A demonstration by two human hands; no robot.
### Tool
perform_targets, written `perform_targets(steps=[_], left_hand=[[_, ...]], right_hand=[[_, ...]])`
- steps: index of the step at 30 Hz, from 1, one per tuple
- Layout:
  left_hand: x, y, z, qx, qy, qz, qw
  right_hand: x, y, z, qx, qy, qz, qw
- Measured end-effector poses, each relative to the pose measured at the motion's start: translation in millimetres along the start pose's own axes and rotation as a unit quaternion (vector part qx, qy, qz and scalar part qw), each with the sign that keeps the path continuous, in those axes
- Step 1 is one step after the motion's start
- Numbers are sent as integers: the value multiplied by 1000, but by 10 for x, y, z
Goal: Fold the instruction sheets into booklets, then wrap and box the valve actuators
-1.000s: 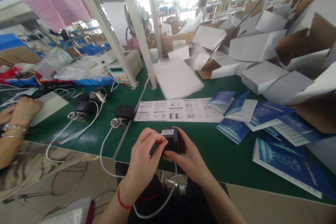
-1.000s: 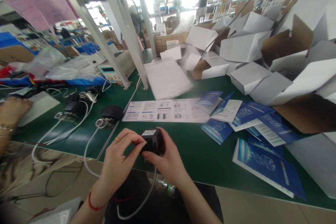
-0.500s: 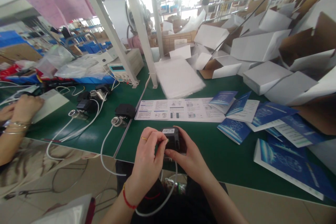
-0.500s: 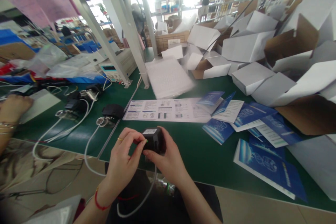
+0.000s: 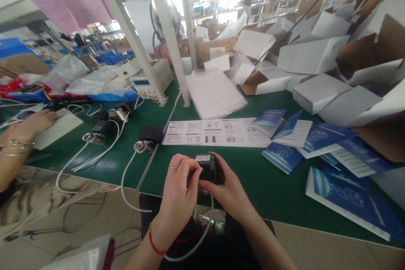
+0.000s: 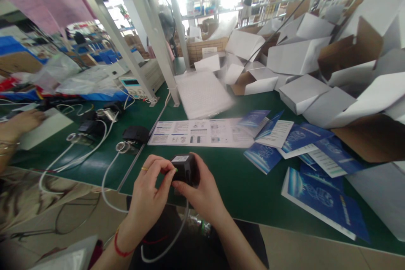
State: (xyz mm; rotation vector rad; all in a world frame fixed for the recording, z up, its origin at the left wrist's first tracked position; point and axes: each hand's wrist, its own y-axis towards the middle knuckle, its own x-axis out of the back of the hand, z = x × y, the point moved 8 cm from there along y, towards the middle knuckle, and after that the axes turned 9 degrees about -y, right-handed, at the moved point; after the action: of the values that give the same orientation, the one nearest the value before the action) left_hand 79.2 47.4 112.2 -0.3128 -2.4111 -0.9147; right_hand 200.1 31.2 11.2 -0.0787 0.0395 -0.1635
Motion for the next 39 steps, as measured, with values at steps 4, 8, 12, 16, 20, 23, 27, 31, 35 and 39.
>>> perform_targets(steps=[4,8,12,16,20,23,27,31,35,39], left_hand=[[0,5,15,6,-5,-2,1000],[19,21,61,26,-25,1,999],[28,23,215,87,-69,2,994],[-3,-17,421,169,-153,-13,974],[-31,-42,462,172,-183,-24,968],[-59,-64,488,178,-179,-28,967],[-95,-85,523,193,-182,-35,964],[-66,-126,532,194,-194,-57,960],[5,-240,627,205,-189,-88,956],[43,-337,797,225,-183,-100,952]], right_hand=[[9,-5,7,-6,-4,-2,1000],[2,-11,18,-7,8,0,1000],[-9,-8,-6,-16,28,6,999],[-11,-6,-24,-25,47,15,998],[-5,-1,-24,-25,53,23,998],[4,7,-33,-24,49,20,998],[4,17,-49,-27,49,13,998],[44,7,-54,-28,98,-12,995],[111,-78,-198,-71,240,-45,967],[129,-192,-331,-104,312,-55,943]])
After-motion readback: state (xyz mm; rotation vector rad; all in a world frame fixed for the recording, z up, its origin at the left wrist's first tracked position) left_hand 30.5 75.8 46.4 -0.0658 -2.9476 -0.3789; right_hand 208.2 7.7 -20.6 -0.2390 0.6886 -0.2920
